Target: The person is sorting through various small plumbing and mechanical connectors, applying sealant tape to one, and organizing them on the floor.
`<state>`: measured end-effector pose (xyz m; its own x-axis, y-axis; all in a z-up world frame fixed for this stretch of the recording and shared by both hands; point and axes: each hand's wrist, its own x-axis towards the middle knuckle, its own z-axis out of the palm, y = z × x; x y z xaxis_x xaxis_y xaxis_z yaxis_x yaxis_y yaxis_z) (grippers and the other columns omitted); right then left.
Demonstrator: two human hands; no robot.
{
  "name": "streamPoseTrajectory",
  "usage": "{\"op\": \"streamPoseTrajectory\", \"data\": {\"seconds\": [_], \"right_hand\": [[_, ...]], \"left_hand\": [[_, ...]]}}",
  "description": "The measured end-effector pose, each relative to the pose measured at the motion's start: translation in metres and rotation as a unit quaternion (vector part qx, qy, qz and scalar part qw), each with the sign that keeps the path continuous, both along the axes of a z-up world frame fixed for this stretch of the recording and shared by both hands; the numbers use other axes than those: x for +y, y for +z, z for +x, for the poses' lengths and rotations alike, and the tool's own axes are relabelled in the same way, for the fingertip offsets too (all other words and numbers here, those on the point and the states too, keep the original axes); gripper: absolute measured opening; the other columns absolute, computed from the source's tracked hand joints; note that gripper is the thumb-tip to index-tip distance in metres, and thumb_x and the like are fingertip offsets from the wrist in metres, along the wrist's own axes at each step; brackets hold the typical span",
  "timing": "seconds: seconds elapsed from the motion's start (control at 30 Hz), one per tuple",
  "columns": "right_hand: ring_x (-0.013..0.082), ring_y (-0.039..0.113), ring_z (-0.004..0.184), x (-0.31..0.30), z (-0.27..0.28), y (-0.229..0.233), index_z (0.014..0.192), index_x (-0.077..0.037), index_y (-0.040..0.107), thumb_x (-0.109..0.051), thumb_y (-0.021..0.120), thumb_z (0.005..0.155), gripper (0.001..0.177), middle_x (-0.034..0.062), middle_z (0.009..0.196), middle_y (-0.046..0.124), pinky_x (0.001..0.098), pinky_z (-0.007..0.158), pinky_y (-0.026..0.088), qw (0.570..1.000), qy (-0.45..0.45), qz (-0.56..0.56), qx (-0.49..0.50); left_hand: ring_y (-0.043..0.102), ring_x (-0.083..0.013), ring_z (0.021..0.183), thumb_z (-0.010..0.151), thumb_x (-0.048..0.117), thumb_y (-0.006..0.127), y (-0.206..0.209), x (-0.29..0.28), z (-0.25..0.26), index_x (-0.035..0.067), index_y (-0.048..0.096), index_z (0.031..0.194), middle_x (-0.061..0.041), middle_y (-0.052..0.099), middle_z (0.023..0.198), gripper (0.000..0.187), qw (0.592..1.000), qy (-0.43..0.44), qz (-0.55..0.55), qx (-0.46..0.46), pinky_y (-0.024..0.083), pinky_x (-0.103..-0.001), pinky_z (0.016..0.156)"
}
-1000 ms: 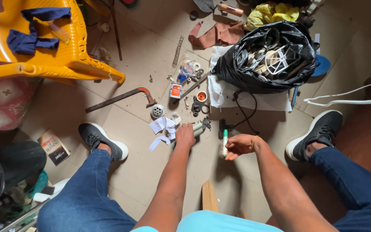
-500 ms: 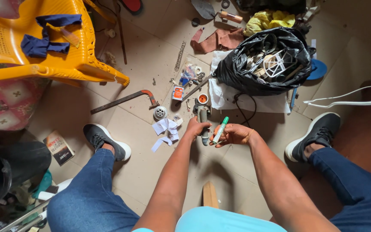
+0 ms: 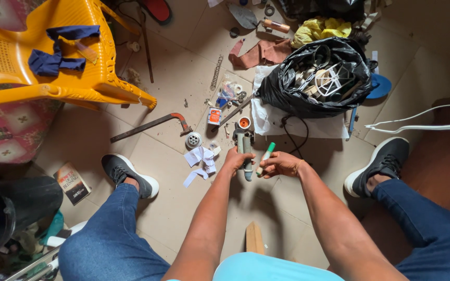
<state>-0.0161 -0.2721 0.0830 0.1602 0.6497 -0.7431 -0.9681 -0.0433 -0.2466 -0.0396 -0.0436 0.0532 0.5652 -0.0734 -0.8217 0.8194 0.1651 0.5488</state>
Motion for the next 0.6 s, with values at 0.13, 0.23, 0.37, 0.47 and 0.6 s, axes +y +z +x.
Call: {"op": "streamPoseTrajectory", "data": {"seconds": [0.13, 0.23, 0.37, 0.47, 0.6], "right_hand": [[0.0244, 0.078, 0.082, 0.0, -0.002, 0.001, 0.105, -0.001, 0.061, -0.014, 0.078, 0.093, 0.025, 0.0129, 0.085, 0.07, 0.0385, 0.077, 0.066, 0.997, 0.003, -0.028, -0.068], [0.027, 0.073, 0.068, -0.002, -0.007, -0.009, 0.102, -0.007, 0.062, -0.017, 0.075, 0.088, 0.021, 0.012, 0.081, 0.074, 0.0388, 0.064, 0.062, 0.988, -0.014, -0.138, -0.063], [0.0294, 0.072, 0.063, -0.017, -0.019, -0.052, 0.096, 0.007, 0.064, -0.046, 0.055, 0.103, 0.054, 0.019, 0.078, 0.07, 0.0387, 0.056, 0.058, 0.971, -0.014, -0.235, -0.053], [0.0309, 0.072, 0.065, -0.024, -0.023, -0.064, 0.098, 0.007, 0.065, -0.05, 0.041, 0.105, 0.062, 0.0196, 0.081, 0.071, 0.0394, 0.057, 0.06, 0.97, -0.052, -0.237, -0.026], [0.0341, 0.075, 0.071, -0.031, -0.033, -0.082, 0.111, 0.002, 0.057, -0.037, 0.04, 0.105, 0.043, 0.0198, 0.085, 0.072, 0.0431, 0.063, 0.063, 0.962, -0.056, -0.268, 0.014]], "left_hand": [[0.074, -0.0235, 0.065, 0.075, 0.002, 0.081, -0.004, 0.002, 0.0, -0.003, 0.061, 0.103, -0.014, 0.073, 0.086, 0.035, 1.0, -0.004, 0.002, -0.003, 0.061, -0.035, 0.059], [0.073, -0.0227, 0.065, 0.075, 0.001, 0.08, -0.003, 0.001, -0.001, -0.001, 0.06, 0.103, -0.015, 0.072, 0.086, 0.035, 1.0, -0.006, 0.017, 0.005, 0.061, -0.035, 0.06], [0.072, -0.0222, 0.063, 0.077, 0.003, 0.079, -0.007, 0.002, -0.005, -0.002, 0.06, 0.1, -0.014, 0.072, 0.084, 0.031, 0.999, -0.02, 0.033, 0.025, 0.06, -0.035, 0.059], [0.072, -0.0217, 0.064, 0.081, 0.007, 0.078, -0.005, 0.004, -0.005, -0.001, 0.061, 0.1, -0.014, 0.072, 0.085, 0.027, 0.999, -0.014, 0.016, 0.037, 0.061, -0.035, 0.061], [0.076, -0.0228, 0.071, 0.086, 0.012, 0.079, 0.003, 0.004, -0.006, -0.002, 0.064, 0.105, -0.015, 0.075, 0.09, 0.028, 0.998, 0.002, -0.042, 0.037, 0.063, -0.035, 0.065]]}}
